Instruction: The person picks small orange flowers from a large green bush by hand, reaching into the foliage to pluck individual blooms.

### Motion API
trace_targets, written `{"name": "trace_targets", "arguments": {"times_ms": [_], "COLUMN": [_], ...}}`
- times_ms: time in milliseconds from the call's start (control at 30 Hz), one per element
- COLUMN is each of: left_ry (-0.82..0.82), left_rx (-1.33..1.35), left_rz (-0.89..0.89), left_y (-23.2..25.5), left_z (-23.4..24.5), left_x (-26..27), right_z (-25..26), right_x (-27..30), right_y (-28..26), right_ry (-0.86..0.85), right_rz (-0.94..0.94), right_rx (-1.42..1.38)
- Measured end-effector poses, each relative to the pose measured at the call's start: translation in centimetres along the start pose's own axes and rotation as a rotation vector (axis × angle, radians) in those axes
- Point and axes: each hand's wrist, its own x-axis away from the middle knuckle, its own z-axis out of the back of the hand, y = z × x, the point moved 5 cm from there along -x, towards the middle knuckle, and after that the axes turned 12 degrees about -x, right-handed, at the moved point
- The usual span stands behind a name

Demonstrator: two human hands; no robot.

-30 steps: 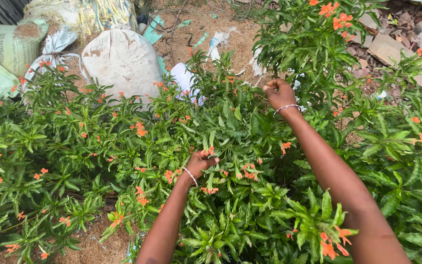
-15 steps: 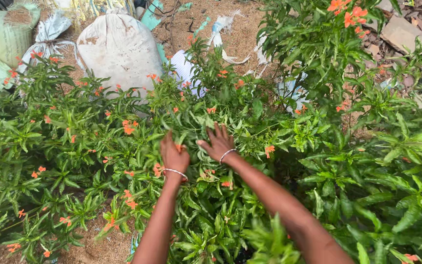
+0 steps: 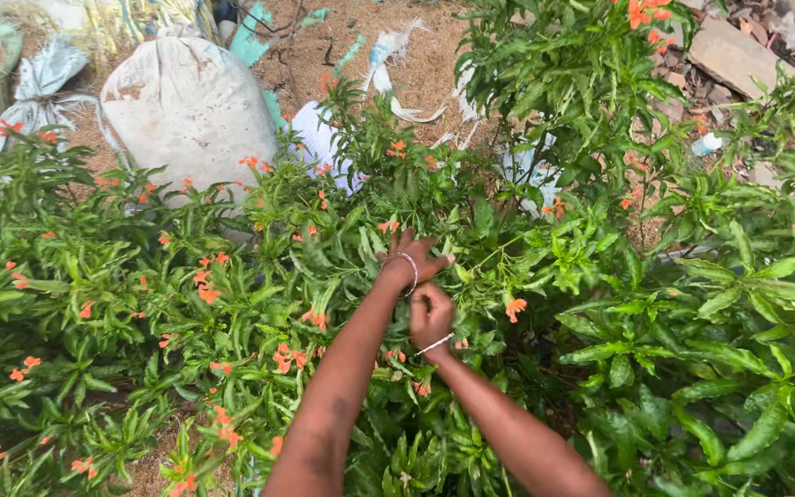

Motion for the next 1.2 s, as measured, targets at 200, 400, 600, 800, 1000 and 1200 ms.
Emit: {"name": "trace_targets", "arguments": {"times_ms": [200, 400, 600, 800, 1000, 1200], "left_ry": [-0.056, -0.188, -0.259, -0.245, -0.276, -0.276], "left_rx": [0.019, -0.165, -0.429, -0.419, -0.438, -0.43], "left_rz": [-0.011, 0.025, -0.021, -0.042, -0.034, -0.043], "left_y": [-0.7, 1.5, 2.7, 0.7, 0.2, 0.1], "left_z": [-3.6, -4.2, -4.1, -5.5, -5.9, -6.2], "left_x": [-2.9, 0.3, 5.9, 6.1, 6.2, 6.5], "right_z": [4.4, 10.1, 12.2, 13.4, 12.2, 14.0], "right_x": [-4.8, -16.8, -30.0, -20.5, -14.3, -14.2], "right_y": [-6.3, -13.5, 0.8, 24.4, 27.4, 24.5], "right_ry": [0.164, 0.185, -0.091, -0.698, -0.446, -0.108], "right_rz": [-0.231, 0.226, -0.19, -0.679, -0.564, -0.461], "right_rx": [0.128, 0.194, -0.266, 0.947, 0.595, 0.449]}}
